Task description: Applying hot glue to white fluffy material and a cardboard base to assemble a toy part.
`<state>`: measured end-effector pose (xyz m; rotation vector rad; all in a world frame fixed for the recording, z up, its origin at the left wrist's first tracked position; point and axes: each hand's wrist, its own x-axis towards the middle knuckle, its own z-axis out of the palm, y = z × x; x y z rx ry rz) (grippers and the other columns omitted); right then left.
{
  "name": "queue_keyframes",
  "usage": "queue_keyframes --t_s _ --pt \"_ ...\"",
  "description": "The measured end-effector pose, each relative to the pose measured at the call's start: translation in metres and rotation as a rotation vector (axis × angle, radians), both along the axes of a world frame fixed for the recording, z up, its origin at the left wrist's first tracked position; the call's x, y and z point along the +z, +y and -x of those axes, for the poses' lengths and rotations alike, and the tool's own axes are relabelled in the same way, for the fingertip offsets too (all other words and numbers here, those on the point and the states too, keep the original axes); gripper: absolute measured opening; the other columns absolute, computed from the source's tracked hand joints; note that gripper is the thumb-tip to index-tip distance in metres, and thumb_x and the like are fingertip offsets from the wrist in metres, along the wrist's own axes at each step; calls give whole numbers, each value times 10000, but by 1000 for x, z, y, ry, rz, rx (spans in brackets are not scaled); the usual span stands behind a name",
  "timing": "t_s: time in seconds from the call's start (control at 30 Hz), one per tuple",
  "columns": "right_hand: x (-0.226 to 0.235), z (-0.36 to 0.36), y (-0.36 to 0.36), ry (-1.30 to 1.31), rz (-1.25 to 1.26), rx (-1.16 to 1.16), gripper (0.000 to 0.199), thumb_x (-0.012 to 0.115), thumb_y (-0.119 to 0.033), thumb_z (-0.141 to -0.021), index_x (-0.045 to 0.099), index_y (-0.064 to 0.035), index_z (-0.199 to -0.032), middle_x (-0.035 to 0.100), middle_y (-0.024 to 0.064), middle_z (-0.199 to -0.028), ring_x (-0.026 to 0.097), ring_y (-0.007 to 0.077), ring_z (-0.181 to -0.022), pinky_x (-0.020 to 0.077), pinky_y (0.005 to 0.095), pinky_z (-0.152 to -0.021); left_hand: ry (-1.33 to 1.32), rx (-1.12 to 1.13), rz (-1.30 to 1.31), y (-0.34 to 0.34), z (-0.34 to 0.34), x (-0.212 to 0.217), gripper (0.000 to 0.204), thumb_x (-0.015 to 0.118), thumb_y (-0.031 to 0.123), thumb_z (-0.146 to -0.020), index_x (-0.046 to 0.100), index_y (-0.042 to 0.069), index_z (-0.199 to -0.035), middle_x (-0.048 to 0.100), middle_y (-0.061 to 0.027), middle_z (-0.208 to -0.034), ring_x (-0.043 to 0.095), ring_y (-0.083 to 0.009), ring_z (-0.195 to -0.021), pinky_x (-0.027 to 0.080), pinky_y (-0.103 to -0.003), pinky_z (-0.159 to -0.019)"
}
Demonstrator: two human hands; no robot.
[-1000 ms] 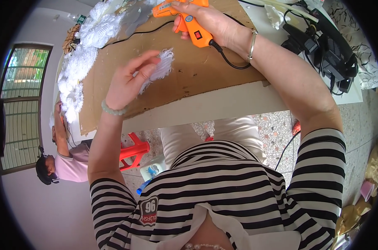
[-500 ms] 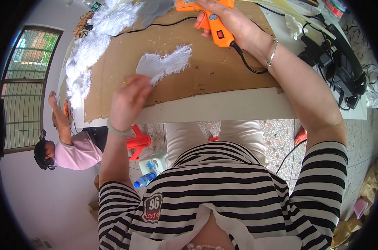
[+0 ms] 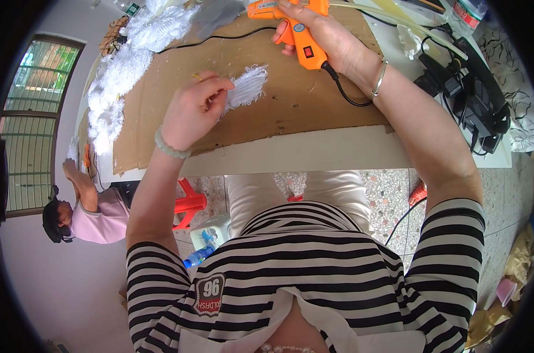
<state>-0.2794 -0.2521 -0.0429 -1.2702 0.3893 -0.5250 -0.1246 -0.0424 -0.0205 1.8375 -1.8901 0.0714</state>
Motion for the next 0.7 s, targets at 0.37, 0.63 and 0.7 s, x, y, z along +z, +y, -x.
queue_keyframes --t_s 0.37,0.63,0.7 --pt "4 0 -1 -1 26 54 411 489 -427 -946 562 -35 -1043 636 84 -822 570 145 -659 500 281 -641 -272 83 -41 -12 2 -8 373 604 62 -659 644 92 -1029 607 -92 -897 613 -290 -731 519 -393 -610" --pt "4 2 1 5 -52 28 404 499 -431 -941 566 -34 -973 631 91 -832 572 152 -668 497 287 -647 152 99 -204 -13 -20 16 320 600 76 -766 639 77 -1084 641 -134 -813 601 -269 -643 499 -355 -607" --pt "3 2 0 -2 -71 45 407 496 -437 -942 569 -37 -943 633 91 -827 571 151 -662 496 286 -643 268 96 -60 -16 -36 17 236 602 58 -819 659 67 -1048 648 -125 -792 587 -208 -611 476 -316 -586"
